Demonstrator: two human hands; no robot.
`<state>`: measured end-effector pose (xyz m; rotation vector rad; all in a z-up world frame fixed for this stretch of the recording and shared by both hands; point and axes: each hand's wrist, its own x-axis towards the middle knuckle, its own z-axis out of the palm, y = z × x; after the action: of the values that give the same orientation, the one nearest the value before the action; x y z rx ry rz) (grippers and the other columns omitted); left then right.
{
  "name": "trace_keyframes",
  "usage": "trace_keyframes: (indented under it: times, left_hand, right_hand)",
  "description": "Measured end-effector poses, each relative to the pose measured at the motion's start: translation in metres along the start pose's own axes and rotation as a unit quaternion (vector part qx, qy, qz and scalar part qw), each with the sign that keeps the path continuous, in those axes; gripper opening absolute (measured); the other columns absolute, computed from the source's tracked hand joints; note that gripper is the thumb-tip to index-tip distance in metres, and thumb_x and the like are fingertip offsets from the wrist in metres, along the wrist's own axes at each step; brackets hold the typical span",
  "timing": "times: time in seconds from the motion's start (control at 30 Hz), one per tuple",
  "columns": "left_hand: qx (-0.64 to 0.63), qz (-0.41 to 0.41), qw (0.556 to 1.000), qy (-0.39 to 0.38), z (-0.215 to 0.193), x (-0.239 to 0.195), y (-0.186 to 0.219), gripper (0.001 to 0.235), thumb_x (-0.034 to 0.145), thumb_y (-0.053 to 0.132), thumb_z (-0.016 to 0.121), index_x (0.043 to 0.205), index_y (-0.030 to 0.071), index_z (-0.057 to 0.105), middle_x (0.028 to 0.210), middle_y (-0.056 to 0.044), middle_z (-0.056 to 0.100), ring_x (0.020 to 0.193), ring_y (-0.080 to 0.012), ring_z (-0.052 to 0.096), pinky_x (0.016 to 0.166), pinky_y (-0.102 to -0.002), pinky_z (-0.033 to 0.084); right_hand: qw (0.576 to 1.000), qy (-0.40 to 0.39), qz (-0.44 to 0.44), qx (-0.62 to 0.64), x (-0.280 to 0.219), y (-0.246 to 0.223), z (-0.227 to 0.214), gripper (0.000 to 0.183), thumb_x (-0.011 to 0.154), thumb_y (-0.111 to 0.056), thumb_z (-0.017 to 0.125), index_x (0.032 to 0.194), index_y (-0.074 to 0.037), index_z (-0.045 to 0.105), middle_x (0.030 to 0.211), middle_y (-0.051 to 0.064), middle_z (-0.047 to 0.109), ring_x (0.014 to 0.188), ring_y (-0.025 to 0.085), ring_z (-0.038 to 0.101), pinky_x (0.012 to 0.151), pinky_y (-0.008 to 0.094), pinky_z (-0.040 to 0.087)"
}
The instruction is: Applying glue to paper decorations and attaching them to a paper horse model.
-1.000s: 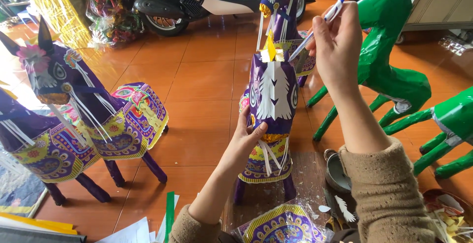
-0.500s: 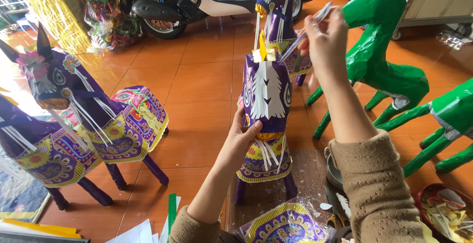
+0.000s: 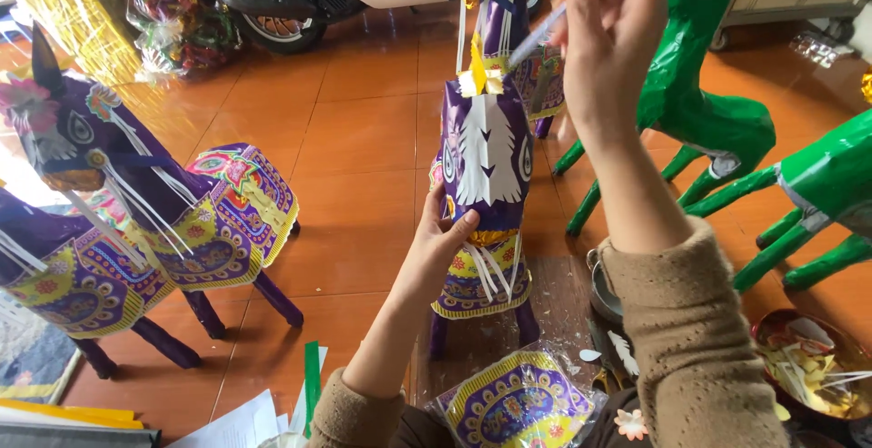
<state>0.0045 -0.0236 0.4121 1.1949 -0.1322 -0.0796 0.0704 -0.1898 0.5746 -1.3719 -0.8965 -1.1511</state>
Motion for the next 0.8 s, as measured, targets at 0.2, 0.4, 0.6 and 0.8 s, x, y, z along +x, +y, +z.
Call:
trace_keyframes:
  times: [0.2,0.4,0.6,0.8]
  left_hand:
    - [0.025,-0.016,1.0,-0.005,0.008,-0.009,0.013,0.099,0.07,0.044,0.067,0.151,0.016,0.019,0.126,-0.019,0.06,0.107,-0.0246,0.063,0.096,-0.038,0.051]
    - [0.034,-0.009,0.999,0.019,0.01,-0.011,0.018,0.1,0.068,0.044,0.068,0.151,0.013,0.02,0.136,-0.016,0.054,0.111,-0.024,0.061,0.097,-0.037,0.05]
    - [0.078,-0.013,0.996,0.036,0.011,-0.015,0.023,0.099,0.068,0.048,0.066,0.15,0.014,0.022,0.136,-0.014,0.054,0.111,-0.0209,0.06,0.099,-0.035,0.048]
    - [0.071,0.01,0.997,0.035,0.006,-0.01,0.016,0.1,0.066,0.047,0.068,0.148,0.012,0.024,0.136,-0.018,0.052,0.111,-0.0255,0.06,0.096,-0.039,0.052]
  right_hand:
    - [0.957,-0.263,-0.067,-0.099,0.007,-0.01,0.051,0.019,0.102,0.001,0.056,0.096,-0.003,0.039,0.073,0.009,0.045,0.059,0.024,0.044,0.056,0.036,0.035]
    - [0.928,-0.327,-0.055,-0.171,0.007,0.004,0.069,0.019,0.102,-0.003,0.057,0.105,-0.002,0.038,0.074,0.015,0.055,0.06,0.041,0.056,0.051,0.042,0.039]
    - [0.916,-0.336,-0.083,-0.203,0.003,0.019,0.073,0.023,0.098,0.002,0.062,0.102,0.0,0.04,0.077,0.019,0.059,0.057,0.038,0.056,0.049,0.044,0.039]
    - [0.9,-0.377,0.045,-0.213,0.025,0.0,0.048,0.024,0.089,-0.005,0.078,0.079,-0.01,0.057,0.07,0.0,0.058,0.063,0.013,0.049,0.057,0.033,0.037]
